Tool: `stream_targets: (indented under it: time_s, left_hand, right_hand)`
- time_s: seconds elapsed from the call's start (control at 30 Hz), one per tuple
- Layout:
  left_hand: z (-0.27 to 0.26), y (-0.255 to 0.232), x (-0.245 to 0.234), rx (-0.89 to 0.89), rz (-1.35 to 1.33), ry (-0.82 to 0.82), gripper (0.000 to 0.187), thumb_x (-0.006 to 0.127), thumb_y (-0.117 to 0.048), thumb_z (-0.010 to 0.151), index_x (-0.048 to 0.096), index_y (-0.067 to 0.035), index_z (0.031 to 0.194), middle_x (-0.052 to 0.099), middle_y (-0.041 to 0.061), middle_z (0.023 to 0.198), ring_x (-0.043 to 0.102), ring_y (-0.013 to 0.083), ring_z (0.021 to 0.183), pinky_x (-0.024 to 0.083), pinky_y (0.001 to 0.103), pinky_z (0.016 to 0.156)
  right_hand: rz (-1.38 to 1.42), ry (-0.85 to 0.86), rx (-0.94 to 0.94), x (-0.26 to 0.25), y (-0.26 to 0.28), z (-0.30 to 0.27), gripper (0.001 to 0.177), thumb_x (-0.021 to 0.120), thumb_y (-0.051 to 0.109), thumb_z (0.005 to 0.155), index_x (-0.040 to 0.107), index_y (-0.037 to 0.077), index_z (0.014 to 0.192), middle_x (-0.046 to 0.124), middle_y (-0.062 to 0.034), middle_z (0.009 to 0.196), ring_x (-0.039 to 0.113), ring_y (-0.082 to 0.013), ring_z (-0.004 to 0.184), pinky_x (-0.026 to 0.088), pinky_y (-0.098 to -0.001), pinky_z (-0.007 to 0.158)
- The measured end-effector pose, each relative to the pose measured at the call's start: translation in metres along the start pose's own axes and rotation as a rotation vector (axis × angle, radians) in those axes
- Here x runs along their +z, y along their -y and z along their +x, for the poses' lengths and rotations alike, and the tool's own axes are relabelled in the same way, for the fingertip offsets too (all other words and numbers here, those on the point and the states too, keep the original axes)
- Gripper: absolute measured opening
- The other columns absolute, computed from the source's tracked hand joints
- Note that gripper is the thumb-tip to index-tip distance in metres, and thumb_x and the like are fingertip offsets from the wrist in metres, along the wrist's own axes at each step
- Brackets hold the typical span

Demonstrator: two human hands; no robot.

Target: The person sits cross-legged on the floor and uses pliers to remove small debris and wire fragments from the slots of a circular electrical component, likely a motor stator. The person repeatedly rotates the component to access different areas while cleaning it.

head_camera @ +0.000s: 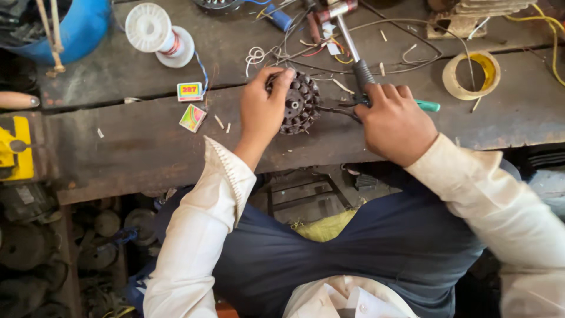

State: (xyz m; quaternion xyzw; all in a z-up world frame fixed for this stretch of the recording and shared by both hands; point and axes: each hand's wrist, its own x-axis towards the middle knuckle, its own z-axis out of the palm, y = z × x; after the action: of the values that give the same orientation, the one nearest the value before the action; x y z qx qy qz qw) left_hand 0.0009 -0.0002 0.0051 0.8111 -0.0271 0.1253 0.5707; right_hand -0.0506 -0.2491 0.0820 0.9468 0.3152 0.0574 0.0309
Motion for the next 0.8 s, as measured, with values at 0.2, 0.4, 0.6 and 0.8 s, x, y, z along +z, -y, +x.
stream_targets:
  time_s: [0.2,0.4,0.6,0.8]
  left_hand:
    - [0.003,-0.004,0.005,-0.086,0.049,0.029,0.038,0.069,-0.043,0.095,0.075,-0.006,0.102,0.076,0.013,0.077,0.075,0.0249,0.071,0.055,0.035,0.068]
    - [0.005,-0.003,0.014,-0.013,0.129,-0.040,0.041,0.070,-0.046,0.096,0.075,-0.005,0.101,0.075,0.016,0.082,0.074,0.0308,0.077,0.055,0.039,0.069]
    - [0.015,-0.005,0.007,-0.076,0.067,0.002,0.045,0.071,-0.047,0.092,0.075,-0.003,0.100,0.077,0.012,0.077,0.076,0.0250,0.072,0.056,0.036,0.068]
    - [0.023,-0.002,0.005,-0.039,0.059,0.042,0.048,0.085,-0.044,0.077,0.075,-0.002,0.098,0.079,0.011,0.082,0.076,0.0227,0.072,0.058,0.034,0.068]
  right_hand:
    - [0.092,0.084,-0.052,0.017,-0.026,0.003,0.035,0.070,0.017,0.066,0.069,0.006,0.099,0.063,-0.0201,0.108,0.065,-0.0363,0.102,0.053,-0.0472,0.090]
    - [0.166,0.053,0.006,0.016,-0.045,0.010,0.042,0.069,0.021,0.080,0.062,-0.002,0.114,0.065,-0.0197,0.101,0.067,-0.0382,0.096,0.053,-0.0465,0.093]
    - [0.093,0.136,0.125,-0.006,-0.037,0.027,0.055,0.071,0.042,0.088,0.065,0.005,0.128,0.068,-0.0197,0.099,0.069,-0.0404,0.087,0.055,-0.0490,0.083]
    - [0.129,0.341,0.181,-0.007,-0.046,0.045,0.048,0.070,0.045,0.090,0.067,0.011,0.124,0.069,-0.0177,0.102,0.070,-0.0406,0.088,0.056,-0.0508,0.079]
